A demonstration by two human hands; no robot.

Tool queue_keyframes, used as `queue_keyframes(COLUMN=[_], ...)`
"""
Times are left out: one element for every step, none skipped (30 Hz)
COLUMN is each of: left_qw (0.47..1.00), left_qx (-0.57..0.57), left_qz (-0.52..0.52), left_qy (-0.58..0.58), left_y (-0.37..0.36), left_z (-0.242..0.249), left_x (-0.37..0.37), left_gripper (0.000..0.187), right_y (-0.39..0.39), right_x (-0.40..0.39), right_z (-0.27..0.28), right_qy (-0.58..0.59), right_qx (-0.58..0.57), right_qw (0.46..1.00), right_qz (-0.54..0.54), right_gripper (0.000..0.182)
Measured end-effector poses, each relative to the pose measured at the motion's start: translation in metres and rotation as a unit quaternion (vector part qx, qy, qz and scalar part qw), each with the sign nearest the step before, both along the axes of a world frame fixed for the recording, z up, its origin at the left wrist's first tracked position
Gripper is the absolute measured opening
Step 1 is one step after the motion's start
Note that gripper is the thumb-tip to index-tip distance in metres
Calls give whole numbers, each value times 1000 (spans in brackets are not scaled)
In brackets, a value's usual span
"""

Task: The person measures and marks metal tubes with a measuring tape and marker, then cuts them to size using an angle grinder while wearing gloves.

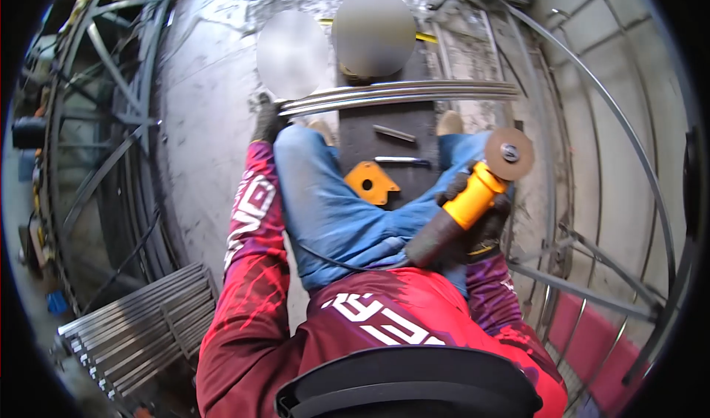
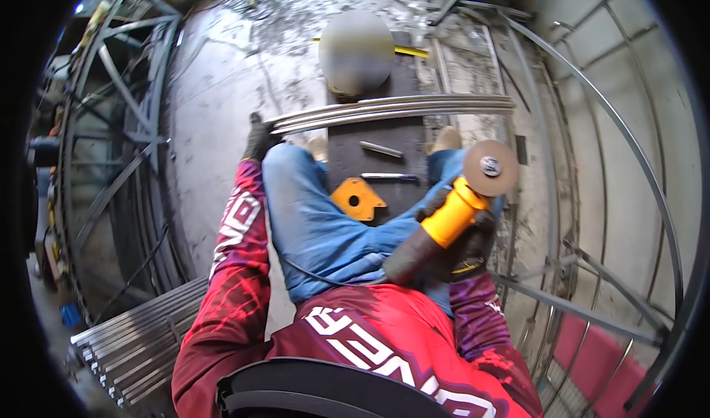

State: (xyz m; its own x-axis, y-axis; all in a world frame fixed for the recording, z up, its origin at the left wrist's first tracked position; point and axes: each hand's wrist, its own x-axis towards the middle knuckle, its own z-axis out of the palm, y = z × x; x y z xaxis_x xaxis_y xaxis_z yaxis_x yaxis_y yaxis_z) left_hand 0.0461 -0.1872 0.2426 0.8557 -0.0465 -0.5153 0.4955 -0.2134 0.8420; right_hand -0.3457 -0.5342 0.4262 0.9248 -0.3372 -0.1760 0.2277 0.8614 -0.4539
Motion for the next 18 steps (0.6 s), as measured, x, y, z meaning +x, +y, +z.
queue_keyframes(left_qw=[1000,1000,999,999,999,998,998,998,998,998,999,999,999,999,999,999,999,998], left_qx=[-3,-7,-11,-13,-14,-15,-14,-14,-13,-12,-9,-7,-6,-8,-13,-20,-25,-29], left_qz=[-2,-5,-10,-15,-20,-23,-24,-26,-27,-25,-23,-21,-18,-17,-20,-17,-14,-10], left_qy=[11,22,32,40,46,50,53,54,53,50,47,40,32,29,30,35,42,51], left_y=[-3,-6,-7,-8,-9,-11,-11,-12,-12,-11,-9,-8,-2,0,0,1,0,-2], left_z=[4,7,9,11,13,13,12,12,11,9,8,4,1,-3,-5,-7,-9,-10], left_x=[-2,-5,-5,-6,-7,-7,-8,-8,-8,-9,-9,-8,-6,-3,1,4,8,10], left_gripper=[89,89,89,89,89,89,89,89,90,90,90,90,90,91,91,91,92,92], right_y=[0,-2,-3,-3,-3,-3,-3,-2,-2,-3,-4,-7,-6,-4,-9,-3,-7,-10], right_x=[-2,-3,-1,-2,-4,-6,-6,-5,-3,-3,-3,-3,-3,-6,-9,-11,-14,-12], right_z=[-4,-8,-10,-11,-10,-9,-8,-7,-6,-7,-10,-10,-2,-5,-15,-3,-13,-14], right_qy=[-16,-31,-48,-51,-36,-20,-20,-27,-33,-32,-33,-32,1,47,43,61,46,9], right_qx=[16,28,25,27,35,42,42,51,59,57,39,17,-22,-57,-44,42,13,2], right_qw=[1000,999,998,998,998,998,999,998,997,997,998,998,999,997,998,997,999,999], right_qz=[14,21,33,30,29,28,25,31,36,31,38,41,36,13,26,-3,24,47], right_gripper=[74,74,74,74,74,74,74,74,74,74,75,76,77,81,80,79,78,78])
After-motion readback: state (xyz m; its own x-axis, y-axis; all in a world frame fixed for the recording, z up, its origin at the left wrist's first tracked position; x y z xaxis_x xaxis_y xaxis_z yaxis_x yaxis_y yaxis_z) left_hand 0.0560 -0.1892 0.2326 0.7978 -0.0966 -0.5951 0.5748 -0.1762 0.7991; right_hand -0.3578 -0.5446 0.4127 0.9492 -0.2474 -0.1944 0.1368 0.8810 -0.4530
